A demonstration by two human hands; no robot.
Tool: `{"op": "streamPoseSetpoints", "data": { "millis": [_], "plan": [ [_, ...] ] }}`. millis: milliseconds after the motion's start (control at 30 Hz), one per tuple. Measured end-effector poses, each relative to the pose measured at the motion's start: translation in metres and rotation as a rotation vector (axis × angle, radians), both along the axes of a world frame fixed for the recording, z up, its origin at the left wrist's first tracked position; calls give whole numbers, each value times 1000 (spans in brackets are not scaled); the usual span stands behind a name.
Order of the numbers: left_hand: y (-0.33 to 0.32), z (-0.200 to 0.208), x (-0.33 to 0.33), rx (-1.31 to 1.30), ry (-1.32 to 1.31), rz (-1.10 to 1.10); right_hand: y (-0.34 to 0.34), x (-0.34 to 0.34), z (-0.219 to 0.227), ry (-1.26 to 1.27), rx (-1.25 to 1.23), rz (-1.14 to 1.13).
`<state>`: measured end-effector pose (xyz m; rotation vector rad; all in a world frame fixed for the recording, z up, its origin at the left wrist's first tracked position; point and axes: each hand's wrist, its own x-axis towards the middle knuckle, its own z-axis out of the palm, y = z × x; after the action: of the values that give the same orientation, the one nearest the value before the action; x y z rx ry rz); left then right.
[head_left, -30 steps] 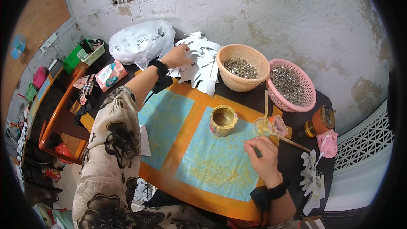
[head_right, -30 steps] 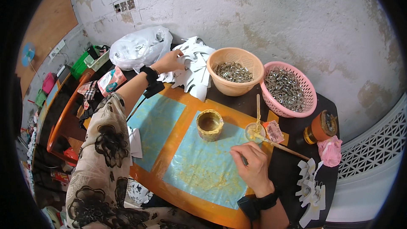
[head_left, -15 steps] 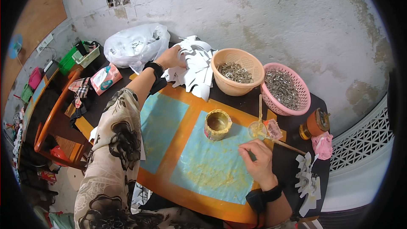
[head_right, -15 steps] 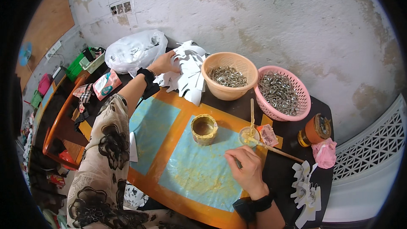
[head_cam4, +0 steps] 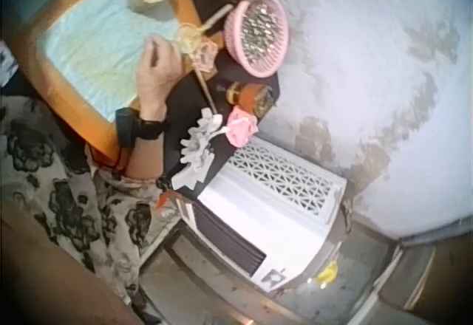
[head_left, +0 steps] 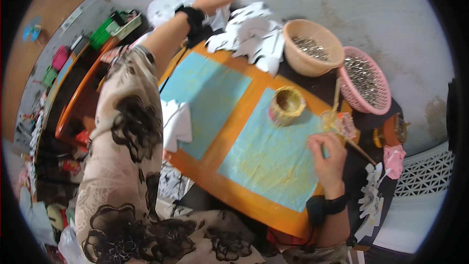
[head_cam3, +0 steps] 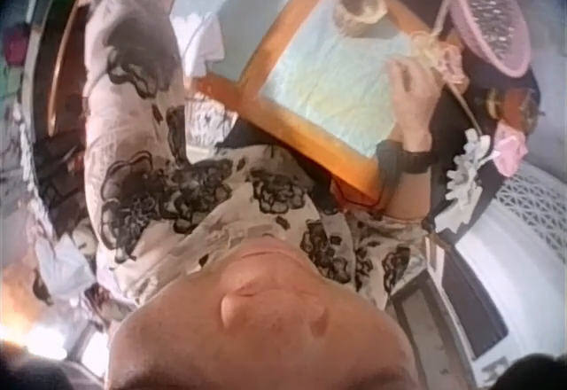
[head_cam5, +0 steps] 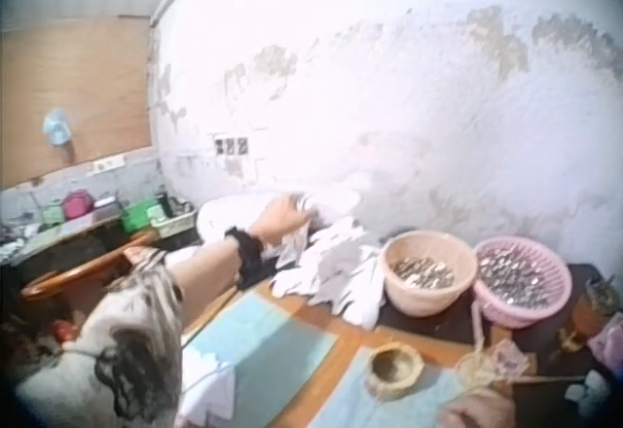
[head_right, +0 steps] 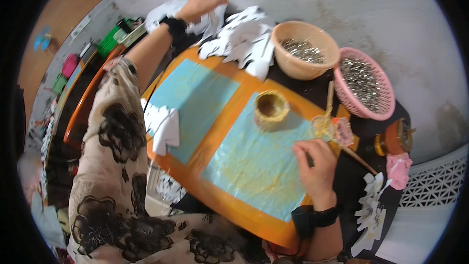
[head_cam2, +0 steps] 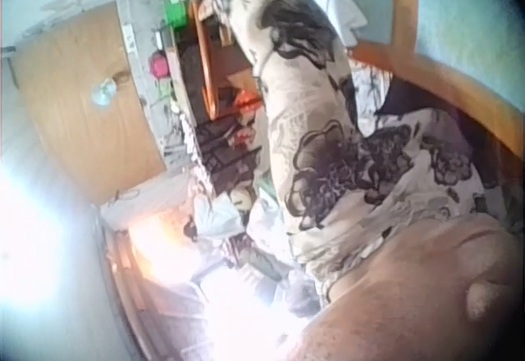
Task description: Apply glue to white shoe components using a brush on a workbench.
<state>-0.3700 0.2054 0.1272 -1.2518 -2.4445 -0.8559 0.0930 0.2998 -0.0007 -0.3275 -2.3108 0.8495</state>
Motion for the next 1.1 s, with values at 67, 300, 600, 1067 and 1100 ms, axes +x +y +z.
{"op": "streamPoseSetpoints", "data": {
  "millis": [67, 300, 600, 1067, 1100],
  "plan": [
    [-20, 39, 37, -188, -228, 75, 2, 4, 2, -20, -10, -12],
    [-158, 41, 74, -616, -414, -203, -2, 4, -3, 17, -2, 21],
    [-278, -69, 118, -617, -167, -366, -11, 0, -2, 20, 31, 41],
    [-283, -67, 115, -663, -319, -233, 7, 3, -10, 116, -242, -59],
    [-283, -64, 118, -674, -429, -185, 10, 3, -13, 121, -232, -58]
  ]
}}
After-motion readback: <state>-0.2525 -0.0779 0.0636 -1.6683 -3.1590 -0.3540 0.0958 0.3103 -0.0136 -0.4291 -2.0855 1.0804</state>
